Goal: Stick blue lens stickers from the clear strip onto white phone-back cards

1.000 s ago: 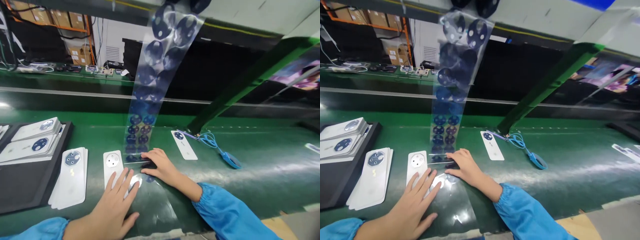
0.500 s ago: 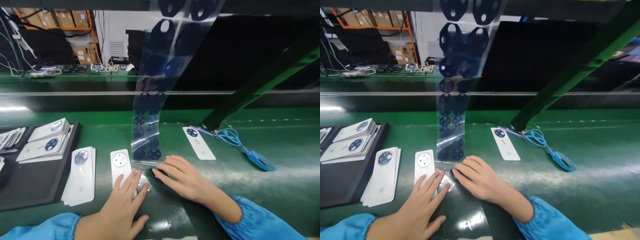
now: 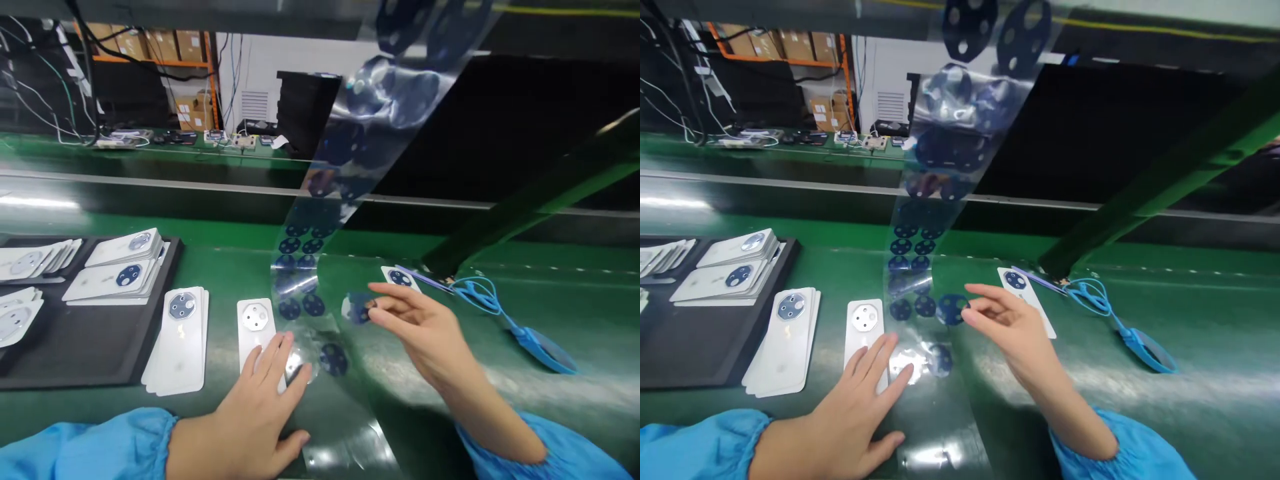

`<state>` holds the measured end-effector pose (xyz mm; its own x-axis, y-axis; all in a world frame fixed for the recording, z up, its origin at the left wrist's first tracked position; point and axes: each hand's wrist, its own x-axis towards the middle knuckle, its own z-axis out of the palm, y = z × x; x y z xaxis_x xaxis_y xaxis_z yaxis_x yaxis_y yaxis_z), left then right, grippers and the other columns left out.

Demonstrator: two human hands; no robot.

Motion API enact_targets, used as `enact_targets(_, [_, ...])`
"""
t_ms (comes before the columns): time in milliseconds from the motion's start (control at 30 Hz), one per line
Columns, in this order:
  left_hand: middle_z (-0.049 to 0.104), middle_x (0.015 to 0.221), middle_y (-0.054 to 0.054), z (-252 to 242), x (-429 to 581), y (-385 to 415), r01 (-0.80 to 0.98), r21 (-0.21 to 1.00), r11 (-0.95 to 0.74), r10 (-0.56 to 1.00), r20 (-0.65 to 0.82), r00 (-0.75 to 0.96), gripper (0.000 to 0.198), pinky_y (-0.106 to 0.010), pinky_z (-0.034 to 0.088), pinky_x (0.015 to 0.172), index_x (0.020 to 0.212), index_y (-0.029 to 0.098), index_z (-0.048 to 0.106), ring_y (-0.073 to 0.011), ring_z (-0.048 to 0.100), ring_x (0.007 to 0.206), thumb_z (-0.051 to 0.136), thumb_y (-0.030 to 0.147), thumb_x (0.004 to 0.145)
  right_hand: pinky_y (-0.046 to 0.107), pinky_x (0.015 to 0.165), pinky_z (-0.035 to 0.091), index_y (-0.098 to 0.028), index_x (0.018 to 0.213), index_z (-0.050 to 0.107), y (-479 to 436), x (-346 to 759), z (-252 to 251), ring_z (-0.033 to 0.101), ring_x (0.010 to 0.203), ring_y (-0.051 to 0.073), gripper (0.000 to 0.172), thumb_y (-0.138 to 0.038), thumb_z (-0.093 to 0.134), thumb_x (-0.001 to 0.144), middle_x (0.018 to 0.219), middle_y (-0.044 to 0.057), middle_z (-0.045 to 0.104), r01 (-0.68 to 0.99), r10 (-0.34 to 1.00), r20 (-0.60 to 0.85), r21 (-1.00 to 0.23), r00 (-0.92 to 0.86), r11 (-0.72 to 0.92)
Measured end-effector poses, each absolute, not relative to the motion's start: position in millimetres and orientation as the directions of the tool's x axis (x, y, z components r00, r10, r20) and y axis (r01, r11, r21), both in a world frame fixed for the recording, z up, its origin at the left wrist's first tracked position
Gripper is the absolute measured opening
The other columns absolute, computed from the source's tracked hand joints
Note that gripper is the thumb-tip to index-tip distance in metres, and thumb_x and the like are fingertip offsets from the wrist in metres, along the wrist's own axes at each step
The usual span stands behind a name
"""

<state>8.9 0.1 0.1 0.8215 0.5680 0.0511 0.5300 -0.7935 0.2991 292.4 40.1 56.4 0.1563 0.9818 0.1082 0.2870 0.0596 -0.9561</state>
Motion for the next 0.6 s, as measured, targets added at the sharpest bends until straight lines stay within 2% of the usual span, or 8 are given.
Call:
enact_targets(33, [-0.001,0.166,-0.032,0,8,0,0.509,0.308,-0.804,0.559,0.099,0.823,0.089,-0.069,0.038,0.110,0.158,0.016,0.024,-0.0516,0.010,0.152,0.070,0.033,0.083,0.035,0.069,0.061,-0.025,0.109,0.075,44,281,56,0.073,0.076,0.023,0.041,-0.045,0.086,0.075,0.083,0.005,0.076,0.142,0.982,-0.028,-0.988,0.186,-0.055])
enact_targets(100, [-0.006,0.165,-0.032,-2,7,-1,0.449,0.305,-0.840,0.519,0.208,0.829,0.090,-0.065,0.038,0.112,0.156,0.012,0.023,-0.0513,0.004,0.153,0.070,0.030,0.082,0.033,0.066,0.060,-0.021,0.110,0.074,52,251,51,0.074,0.081,0.024,0.050,-0.045,0.089,0.069,0.089,0.008,0.077,-0.053,0.960,-0.261,-0.965,0.098,-0.257])
enact_targets(167, [0.010,0.164,-0.035,-6,5,-2,0.420,0.271,-0.866,0.489,0.290,0.822,0.080,-0.065,0.037,0.114,0.152,0.006,0.029,-0.0507,0.006,0.153,0.066,0.032,0.085,0.029,0.061,0.057,-0.017,0.108,0.073,58,220,44,0.074,0.083,0.025,0.053,-0.042,0.091,0.065,0.088,0.009,0.078,-0.107,0.929,-0.369,-0.925,0.027,-0.364])
enact_targets(233, [0.033,0.156,-0.035,-12,2,-2,0.475,0.236,-0.848,0.528,0.304,0.793,0.067,-0.066,0.036,0.114,0.144,0.003,0.040,-0.0514,0.015,0.151,0.060,0.037,0.089,0.026,0.054,0.053,-0.015,0.106,0.073,63,194,34,0.073,0.075,0.023,0.053,-0.042,0.091,0.064,0.078,0.008,0.077,-0.094,0.926,-0.378,-0.922,0.017,-0.375])
enact_targets(300, [0.042,0.151,-0.033,-18,1,-3,0.540,0.222,-0.812,0.583,0.253,0.772,0.062,-0.064,0.035,0.115,0.141,0.003,0.046,-0.0508,0.024,0.149,0.054,0.042,0.094,0.026,0.052,0.050,-0.014,0.103,0.072,66,177,24,0.071,0.068,0.020,0.049,-0.042,0.089,0.066,0.072,0.006,0.075,-0.064,0.937,-0.347,-0.936,0.030,-0.345])
enact_targets(367, [0.037,0.156,-0.032,-22,0,-2,0.564,0.230,-0.793,0.606,0.201,0.770,0.066,-0.060,0.033,0.117,0.147,0.003,0.042,-0.0489,0.025,0.150,0.052,0.045,0.096,0.028,0.056,0.052,-0.016,0.099,0.071,67,170,14,0.068,0.063,0.019,0.043,-0.041,0.086,0.068,0.070,0.003,0.074,-0.031,0.950,-0.308,-0.951,0.054,-0.306])
enact_targets(500, [0.025,0.161,-0.032,-24,1,-1,0.561,0.258,-0.787,0.610,0.183,0.771,0.080,-0.057,0.030,0.119,0.157,0.003,0.024,-0.0473,0.018,0.152,0.053,0.045,0.096,0.032,0.063,0.055,-0.019,0.097,0.070,70,169,6,0.067,0.061,0.018,0.037,-0.036,0.084,0.067,0.072,0.001,0.074,0.040,0.962,-0.258,-0.964,0.089,-0.262])
enact_targets(600, [0.025,0.160,-0.033,-21,1,-1,0.578,0.257,-0.774,0.626,0.181,0.758,0.079,-0.055,0.030,0.118,0.157,0.001,0.026,-0.0480,0.020,0.151,0.049,0.048,0.098,0.033,0.065,0.056,-0.019,0.095,0.070,73,171,7,0.069,0.063,0.020,0.036,-0.035,0.084,0.066,0.071,0.001,0.074,0.069,0.961,-0.266,-0.960,0.069,-0.271])
